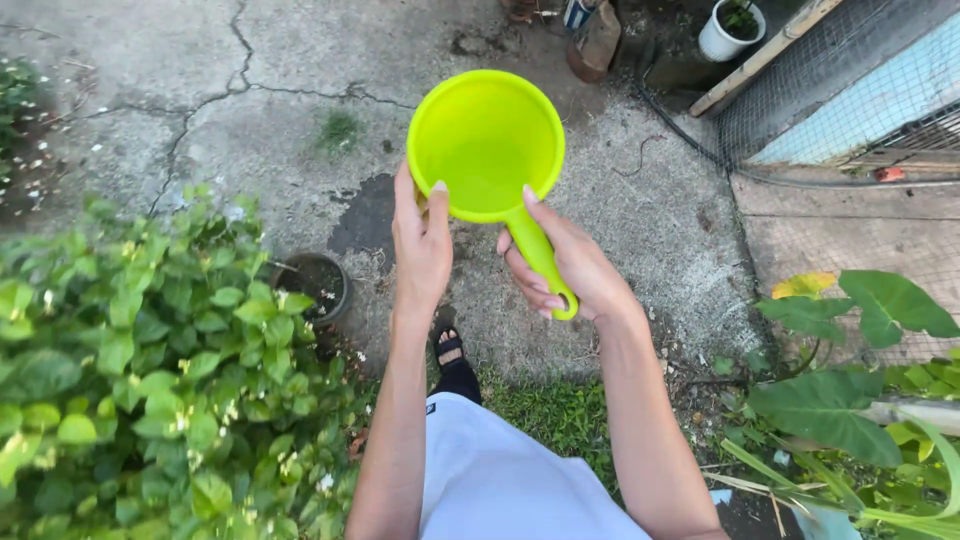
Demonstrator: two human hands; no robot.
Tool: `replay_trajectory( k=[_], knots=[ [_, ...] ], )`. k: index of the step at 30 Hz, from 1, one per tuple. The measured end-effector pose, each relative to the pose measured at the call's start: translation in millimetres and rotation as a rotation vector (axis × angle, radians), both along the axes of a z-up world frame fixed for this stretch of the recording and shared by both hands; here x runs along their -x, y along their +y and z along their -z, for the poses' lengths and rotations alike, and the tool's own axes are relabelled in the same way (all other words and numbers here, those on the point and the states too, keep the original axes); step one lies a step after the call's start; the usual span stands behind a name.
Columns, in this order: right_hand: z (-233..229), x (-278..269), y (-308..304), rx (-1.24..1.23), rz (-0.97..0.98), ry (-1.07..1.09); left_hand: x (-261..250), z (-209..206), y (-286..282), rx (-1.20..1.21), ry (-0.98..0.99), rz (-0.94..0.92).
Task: Watering various plants in an outdoor garden area using a bucket and a scoop.
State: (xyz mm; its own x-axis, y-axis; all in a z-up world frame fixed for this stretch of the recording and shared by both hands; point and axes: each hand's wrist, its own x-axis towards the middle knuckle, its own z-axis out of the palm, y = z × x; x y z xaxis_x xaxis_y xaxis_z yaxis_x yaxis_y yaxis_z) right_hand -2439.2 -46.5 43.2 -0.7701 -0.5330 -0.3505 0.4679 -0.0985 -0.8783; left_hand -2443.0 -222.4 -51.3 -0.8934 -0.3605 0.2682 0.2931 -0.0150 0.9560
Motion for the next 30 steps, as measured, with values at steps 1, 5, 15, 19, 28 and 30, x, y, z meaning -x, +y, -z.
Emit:
replay_trajectory(
  k=[1, 5, 15, 19, 28, 30],
  knots=[
    [-2, 21, -4, -0.003, 0.009, -0.009, 21, -1, -6, -0.003, -0.009, 0.009],
    [-2, 97, -17, -0.02, 0.026, -0.035, 95, -20, -23, 0.08, 0.008, 0.005],
    [-2, 249, -28, -0.065, 0.04, -0.08, 241, -30, -33, 0.252, -0.245, 0.005],
    [27, 320, -23, -0.104, -0.031, -0.089, 307, 15, -33, 0.329, -0.267, 0.016],
    [124, 493, -17, -0.312, -0.2, -0.234, 441, 79, -21, 0.755, -0.54, -0.092],
    [138, 518, -19, -0.312, -0.253, -0.244, 463, 94, -20, 0.697, -0.603, -0.085]
  ],
)
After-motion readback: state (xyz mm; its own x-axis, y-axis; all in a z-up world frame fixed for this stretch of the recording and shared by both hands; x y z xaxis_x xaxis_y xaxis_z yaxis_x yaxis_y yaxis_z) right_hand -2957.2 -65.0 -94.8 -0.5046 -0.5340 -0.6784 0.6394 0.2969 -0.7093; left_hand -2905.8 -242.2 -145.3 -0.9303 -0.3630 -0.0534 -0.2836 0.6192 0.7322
